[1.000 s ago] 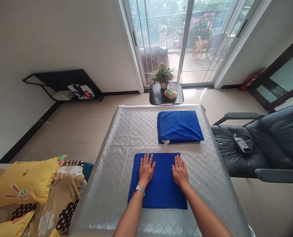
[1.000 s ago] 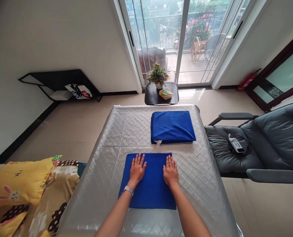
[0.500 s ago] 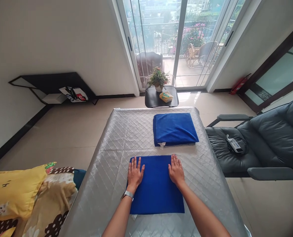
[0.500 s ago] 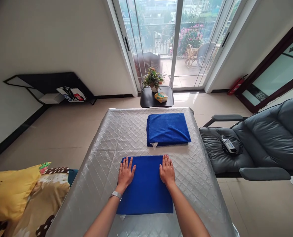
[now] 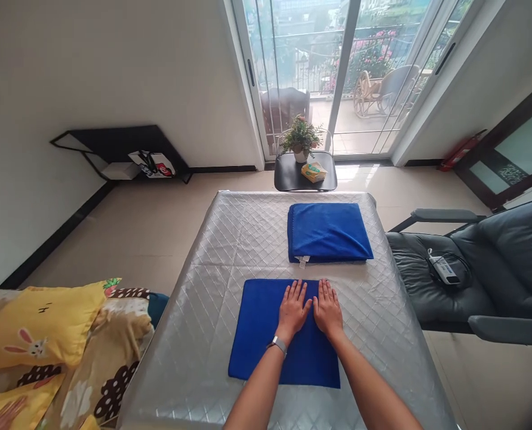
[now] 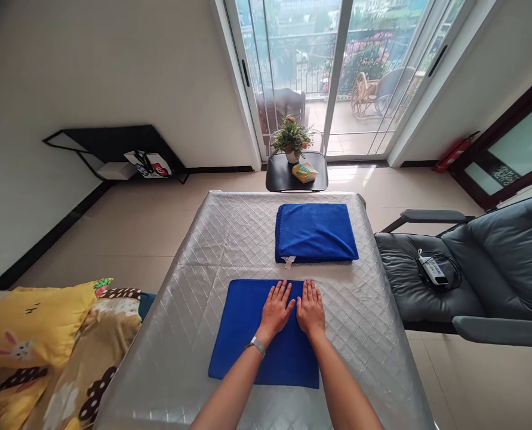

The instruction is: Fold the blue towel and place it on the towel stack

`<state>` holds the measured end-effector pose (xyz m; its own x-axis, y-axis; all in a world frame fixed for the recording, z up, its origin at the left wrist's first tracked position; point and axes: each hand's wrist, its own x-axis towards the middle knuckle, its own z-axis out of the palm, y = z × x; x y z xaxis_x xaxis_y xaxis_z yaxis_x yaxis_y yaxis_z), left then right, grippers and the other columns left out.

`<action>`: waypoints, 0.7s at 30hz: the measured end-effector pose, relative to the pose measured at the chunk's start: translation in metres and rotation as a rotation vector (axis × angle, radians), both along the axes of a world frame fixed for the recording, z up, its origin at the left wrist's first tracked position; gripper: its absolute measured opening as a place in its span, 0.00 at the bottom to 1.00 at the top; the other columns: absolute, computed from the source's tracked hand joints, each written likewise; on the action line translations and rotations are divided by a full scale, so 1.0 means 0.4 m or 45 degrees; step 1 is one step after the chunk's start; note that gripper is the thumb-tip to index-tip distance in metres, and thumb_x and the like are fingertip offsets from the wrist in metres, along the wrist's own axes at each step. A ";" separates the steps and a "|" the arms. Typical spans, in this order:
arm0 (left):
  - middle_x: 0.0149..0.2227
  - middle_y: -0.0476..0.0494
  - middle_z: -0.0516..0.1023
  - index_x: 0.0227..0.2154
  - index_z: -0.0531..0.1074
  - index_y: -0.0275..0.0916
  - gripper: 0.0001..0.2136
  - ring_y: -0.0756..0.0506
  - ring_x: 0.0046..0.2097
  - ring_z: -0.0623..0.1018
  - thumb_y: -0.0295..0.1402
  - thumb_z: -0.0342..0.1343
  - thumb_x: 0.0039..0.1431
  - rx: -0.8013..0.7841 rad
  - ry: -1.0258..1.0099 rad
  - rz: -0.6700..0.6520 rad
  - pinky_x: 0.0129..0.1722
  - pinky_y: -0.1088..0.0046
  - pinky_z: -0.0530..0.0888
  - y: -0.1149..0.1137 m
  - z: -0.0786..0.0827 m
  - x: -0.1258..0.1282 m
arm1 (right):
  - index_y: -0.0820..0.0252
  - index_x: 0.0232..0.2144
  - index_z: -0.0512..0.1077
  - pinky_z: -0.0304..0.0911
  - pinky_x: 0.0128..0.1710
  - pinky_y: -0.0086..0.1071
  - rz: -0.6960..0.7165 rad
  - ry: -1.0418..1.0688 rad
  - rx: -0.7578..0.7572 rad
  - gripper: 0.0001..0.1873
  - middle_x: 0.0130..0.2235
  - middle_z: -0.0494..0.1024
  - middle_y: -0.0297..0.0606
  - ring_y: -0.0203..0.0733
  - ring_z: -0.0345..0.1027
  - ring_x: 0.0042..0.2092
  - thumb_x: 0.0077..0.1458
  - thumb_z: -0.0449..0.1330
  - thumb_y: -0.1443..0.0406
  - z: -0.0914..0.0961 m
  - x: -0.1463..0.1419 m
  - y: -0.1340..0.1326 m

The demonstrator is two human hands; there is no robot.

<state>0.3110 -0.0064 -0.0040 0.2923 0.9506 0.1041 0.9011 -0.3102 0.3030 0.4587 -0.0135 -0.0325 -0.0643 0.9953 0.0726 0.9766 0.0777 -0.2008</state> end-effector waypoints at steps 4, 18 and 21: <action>0.72 0.44 0.51 0.70 0.49 0.44 0.27 0.41 0.73 0.49 0.44 0.39 0.72 -0.007 0.110 0.227 0.70 0.52 0.54 0.010 -0.010 -0.194 | 0.71 0.71 0.45 0.37 0.71 0.45 -0.003 0.040 -0.003 0.33 0.72 0.46 0.46 0.45 0.34 0.73 0.69 0.38 0.60 0.004 -0.004 0.003; 0.72 0.35 0.50 0.69 0.52 0.35 0.30 0.38 0.72 0.51 0.47 0.36 0.71 0.002 0.147 0.517 0.70 0.51 0.52 0.046 0.010 -0.339 | 0.71 0.70 0.47 0.38 0.71 0.47 -0.015 0.024 -0.015 0.33 0.71 0.48 0.48 0.48 0.37 0.73 0.69 0.38 0.59 0.031 -0.009 0.002; 0.72 0.36 0.50 0.70 0.49 0.34 0.30 0.39 0.72 0.49 0.44 0.35 0.72 0.079 0.089 0.444 0.70 0.52 0.54 0.035 0.039 -0.259 | 0.70 0.71 0.44 0.36 0.71 0.46 -0.019 0.030 0.051 0.33 0.72 0.46 0.47 0.46 0.35 0.73 0.70 0.37 0.60 0.043 -0.020 -0.033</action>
<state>0.2072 0.0075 0.0116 -0.0404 0.9870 0.1558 0.9739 0.0040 0.2271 0.4508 -0.0268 -0.0152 -0.0472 0.9924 0.1139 0.9726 0.0717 -0.2211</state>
